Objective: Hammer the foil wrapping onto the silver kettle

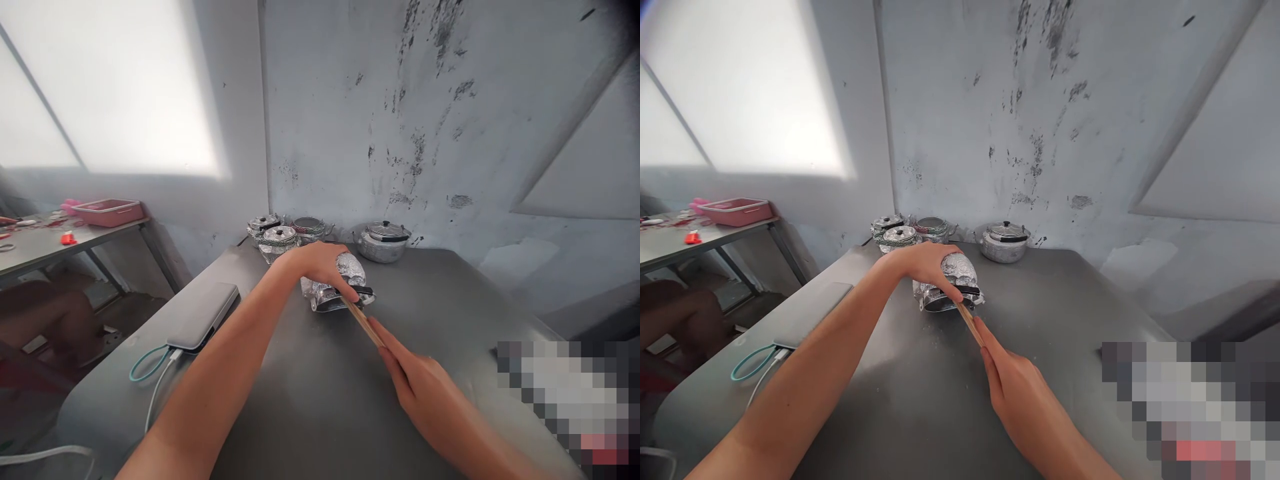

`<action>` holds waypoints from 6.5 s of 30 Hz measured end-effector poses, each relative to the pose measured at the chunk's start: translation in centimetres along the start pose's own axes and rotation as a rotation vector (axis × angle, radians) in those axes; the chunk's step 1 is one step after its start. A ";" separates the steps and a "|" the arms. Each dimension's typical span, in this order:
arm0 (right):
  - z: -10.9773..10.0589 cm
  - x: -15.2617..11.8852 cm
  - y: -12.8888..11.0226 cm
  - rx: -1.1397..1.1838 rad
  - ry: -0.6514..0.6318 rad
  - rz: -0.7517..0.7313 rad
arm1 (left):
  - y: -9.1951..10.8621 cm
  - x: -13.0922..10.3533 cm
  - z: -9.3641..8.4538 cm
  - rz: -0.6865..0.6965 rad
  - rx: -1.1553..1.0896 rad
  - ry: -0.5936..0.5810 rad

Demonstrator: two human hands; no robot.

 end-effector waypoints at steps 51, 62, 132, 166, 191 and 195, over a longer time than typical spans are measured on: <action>0.1 -0.2 0.1 -0.044 0.018 0.075 | -0.1 -0.1 0.0 -0.003 -0.038 -0.021; 0.3 0.1 0.3 -0.112 -0.010 0.059 | 0.1 0.3 0.3 0.035 -0.031 0.018; 0.6 0.0 -0.2 -0.082 -0.048 0.092 | 0.2 0.0 0.1 0.014 -0.052 -0.014; 0.2 0.2 -0.3 -0.070 -0.033 0.081 | -1.3 0.4 -0.2 0.013 -0.067 -0.024; -0.3 0.1 0.0 -0.165 0.052 0.051 | -0.8 0.0 -0.3 0.039 -0.052 -0.039; -0.2 -0.1 -0.1 -0.255 0.048 0.030 | -0.6 0.0 -0.2 0.047 -0.042 -0.048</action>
Point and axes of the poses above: each hand's wrist, its own x-axis towards the middle knuckle, its own z-axis out of the palm, y = z × x, the point moved 2 cm from there along x, towards the middle knuckle, and after that the axes turned 8 degrees about -z, right-handed, at the moved point
